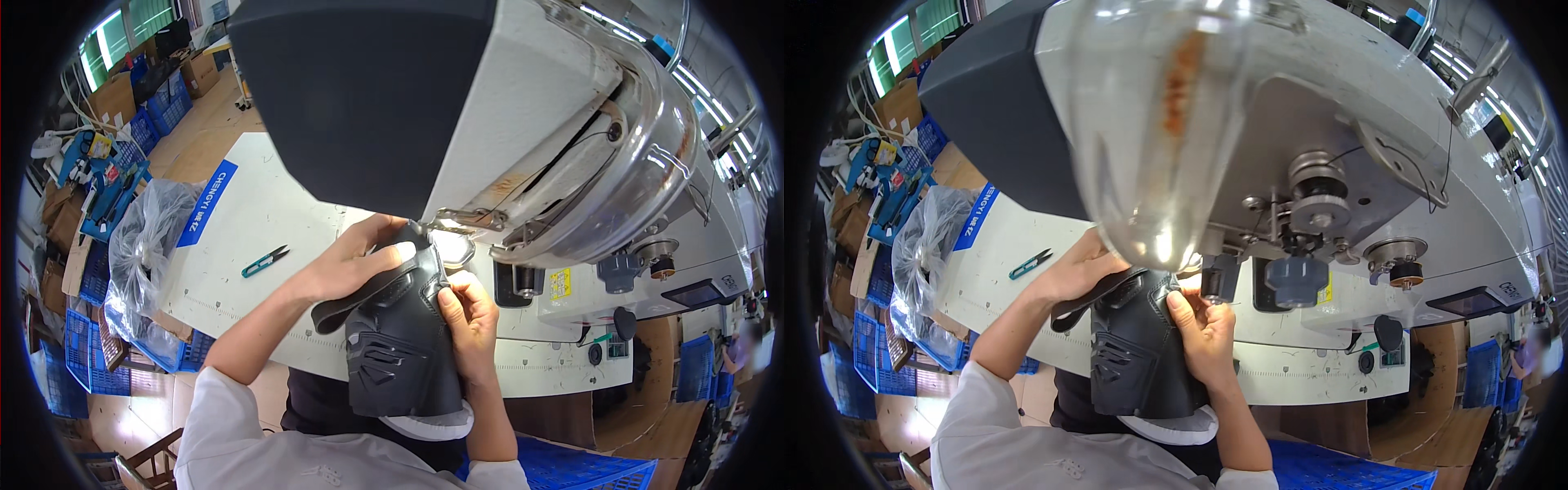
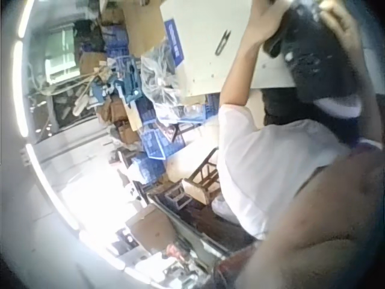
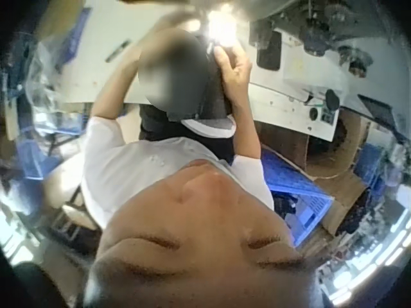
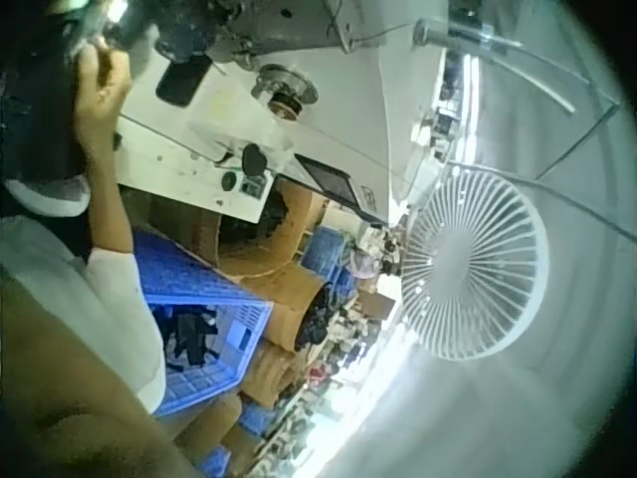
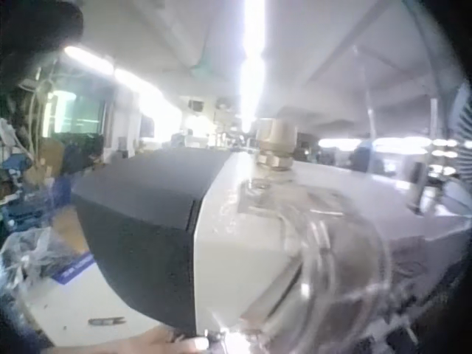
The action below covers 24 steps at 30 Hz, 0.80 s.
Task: The person sews shoe upper components using a sewing machine, feeding and turning the material under the needle by hand, and trims threads using thread snips.
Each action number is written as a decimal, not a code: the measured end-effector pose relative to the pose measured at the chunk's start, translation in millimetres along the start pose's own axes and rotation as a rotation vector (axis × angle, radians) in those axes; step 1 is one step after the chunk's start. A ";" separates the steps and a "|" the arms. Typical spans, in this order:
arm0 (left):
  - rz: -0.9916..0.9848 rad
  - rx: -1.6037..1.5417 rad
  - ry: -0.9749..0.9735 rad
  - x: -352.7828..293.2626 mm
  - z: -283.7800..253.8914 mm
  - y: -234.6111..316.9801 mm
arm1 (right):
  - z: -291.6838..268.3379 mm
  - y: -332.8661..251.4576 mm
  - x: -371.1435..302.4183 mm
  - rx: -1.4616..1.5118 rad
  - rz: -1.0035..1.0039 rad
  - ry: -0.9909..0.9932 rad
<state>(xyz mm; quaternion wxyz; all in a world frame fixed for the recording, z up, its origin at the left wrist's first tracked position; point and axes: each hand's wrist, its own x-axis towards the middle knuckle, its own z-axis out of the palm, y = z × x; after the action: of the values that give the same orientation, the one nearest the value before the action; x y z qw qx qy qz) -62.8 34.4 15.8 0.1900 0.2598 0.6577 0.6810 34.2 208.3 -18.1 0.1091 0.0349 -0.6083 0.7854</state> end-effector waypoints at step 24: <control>-0.020 0.437 0.017 42.2 -28.1 -11.7 | 26.8 18.3 0.0 -0.241 -0.243 0.236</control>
<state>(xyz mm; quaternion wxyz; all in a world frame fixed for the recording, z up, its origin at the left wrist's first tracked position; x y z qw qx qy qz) -114.2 38.1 8.6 0.1302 0.2824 0.7938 0.5227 28.3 178.2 -28.5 0.2768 0.0027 -0.6723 0.6866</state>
